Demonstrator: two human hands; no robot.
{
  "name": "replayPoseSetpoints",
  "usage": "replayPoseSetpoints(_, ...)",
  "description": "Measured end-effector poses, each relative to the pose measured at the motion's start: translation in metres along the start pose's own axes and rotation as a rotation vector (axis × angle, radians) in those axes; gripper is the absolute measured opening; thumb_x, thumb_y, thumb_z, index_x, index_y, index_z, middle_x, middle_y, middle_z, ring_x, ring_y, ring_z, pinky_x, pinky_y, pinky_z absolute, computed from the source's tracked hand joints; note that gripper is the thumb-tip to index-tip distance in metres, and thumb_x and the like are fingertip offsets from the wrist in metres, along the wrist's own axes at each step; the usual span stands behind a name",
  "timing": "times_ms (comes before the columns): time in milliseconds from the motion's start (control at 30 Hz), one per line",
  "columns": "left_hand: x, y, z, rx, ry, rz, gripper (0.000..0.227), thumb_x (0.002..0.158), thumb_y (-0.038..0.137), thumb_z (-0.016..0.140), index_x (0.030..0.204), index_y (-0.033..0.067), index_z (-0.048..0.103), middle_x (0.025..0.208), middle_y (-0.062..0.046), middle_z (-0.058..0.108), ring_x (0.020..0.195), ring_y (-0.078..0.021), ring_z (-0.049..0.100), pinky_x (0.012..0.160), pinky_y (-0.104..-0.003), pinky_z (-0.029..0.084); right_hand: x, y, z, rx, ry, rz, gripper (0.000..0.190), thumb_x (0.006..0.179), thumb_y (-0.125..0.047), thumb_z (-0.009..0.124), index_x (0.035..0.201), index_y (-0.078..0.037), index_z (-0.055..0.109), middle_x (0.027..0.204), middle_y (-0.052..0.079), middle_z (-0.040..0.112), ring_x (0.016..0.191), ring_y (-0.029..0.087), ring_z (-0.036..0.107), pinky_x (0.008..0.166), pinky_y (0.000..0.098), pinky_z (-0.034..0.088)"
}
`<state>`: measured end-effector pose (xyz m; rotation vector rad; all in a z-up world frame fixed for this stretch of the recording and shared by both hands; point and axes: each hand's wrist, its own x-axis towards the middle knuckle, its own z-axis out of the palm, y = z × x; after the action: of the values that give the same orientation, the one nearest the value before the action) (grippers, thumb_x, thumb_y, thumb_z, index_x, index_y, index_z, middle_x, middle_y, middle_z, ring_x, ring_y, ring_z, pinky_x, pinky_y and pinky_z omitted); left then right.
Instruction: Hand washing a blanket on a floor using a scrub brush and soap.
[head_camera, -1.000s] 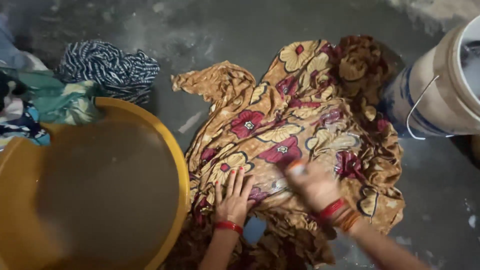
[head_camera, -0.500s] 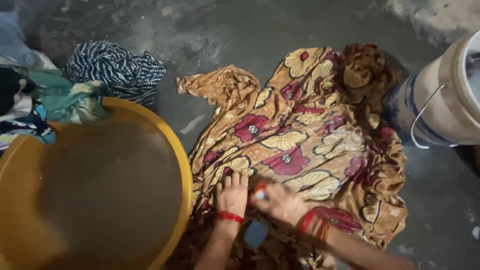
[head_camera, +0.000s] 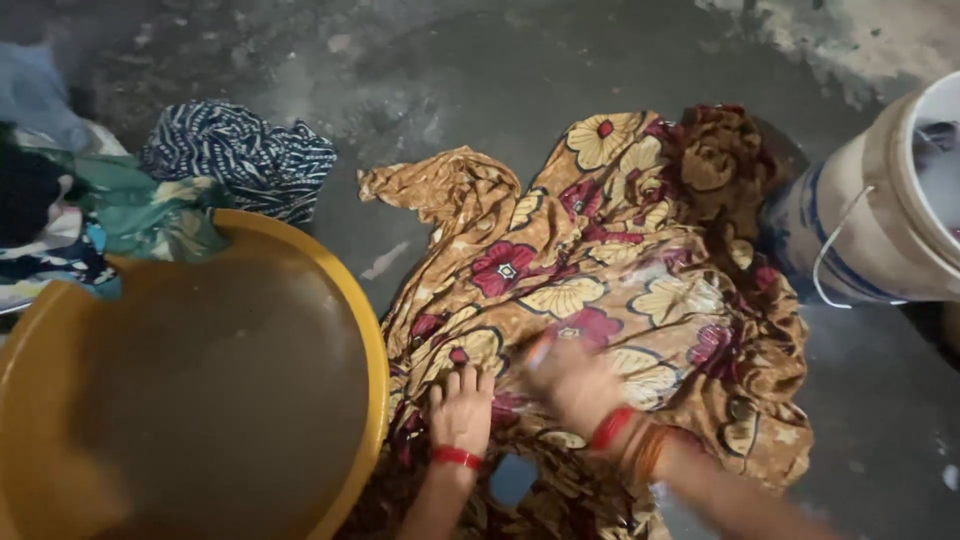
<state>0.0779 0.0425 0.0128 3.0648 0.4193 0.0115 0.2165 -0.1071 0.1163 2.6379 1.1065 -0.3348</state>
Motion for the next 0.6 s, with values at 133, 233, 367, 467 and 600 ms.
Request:
replayPoseSetpoints(133, -0.02, -0.006, -0.017, 0.004, -0.139, -0.019, 0.018, 0.09, 0.021, 0.055, 0.105, 0.0219, 0.063, 0.104, -0.003, 0.061, 0.103, -0.024, 0.058, 0.085, -0.044, 0.046, -0.004, -0.016, 0.054, 0.187, 0.33, -0.405, 0.037, 0.096, -0.017, 0.057, 0.131, -0.027, 0.064, 0.101, 0.011, 0.062, 0.085, 0.028, 0.066, 0.058, 0.0386, 0.059)
replayPoseSetpoints(233, -0.023, -0.004, -0.015, 0.003, -0.127, -0.034, 0.017, 0.088, 0.021, 0.055, 0.103, 0.0222, 0.063, 0.103, -0.003, 0.061, 0.103, -0.024, 0.058, 0.085, -0.043, 0.046, 0.014, 0.053, 0.028, 0.138, 0.294, -0.106, 0.041, 0.093, -0.015, 0.058, 0.132, -0.03, 0.062, 0.103, 0.012, 0.059, 0.085, 0.028, 0.062, 0.058, 0.0387, 0.059)
replayPoseSetpoints(367, -0.011, -0.009, -0.008, 0.01, -0.085, -0.018, 0.018, 0.086, 0.022, 0.055, 0.102, 0.0225, 0.063, 0.101, -0.002, 0.061, 0.101, -0.0242, 0.059, 0.083, -0.044, 0.046, 0.048, 0.176, 0.074, -0.184, 0.433, 0.23, 0.053, 0.085, -0.011, 0.058, 0.129, -0.041, 0.063, 0.098, 0.01, 0.056, 0.088, 0.029, 0.062, 0.054, 0.0384, 0.056)
replayPoseSetpoints(467, -0.018, -0.008, -0.011, 0.0, -0.101, -0.014, 0.017, 0.088, 0.023, 0.054, 0.103, 0.0229, 0.063, 0.1, -0.003, 0.061, 0.099, -0.0241, 0.059, 0.081, -0.044, 0.047, 0.05, 0.184, 0.063, -0.148, 0.454, 0.347, 0.047, 0.088, -0.015, 0.056, 0.132, -0.033, 0.06, 0.106, 0.009, 0.056, 0.094, 0.028, 0.061, 0.055, 0.0367, 0.055)
replayPoseSetpoints(600, -0.015, -0.008, 0.0, 0.021, -0.077, -0.021, 0.016, 0.09, 0.024, 0.055, 0.103, 0.0229, 0.064, 0.097, -0.002, 0.061, 0.097, -0.0233, 0.059, 0.08, -0.044, 0.047, 0.023, 0.068, 0.093, -0.406, 0.522, 0.166, 0.041, 0.102, -0.013, 0.052, 0.142, -0.008, 0.054, 0.099, 0.018, 0.062, 0.062, 0.022, 0.059, 0.043, 0.0332, 0.047)
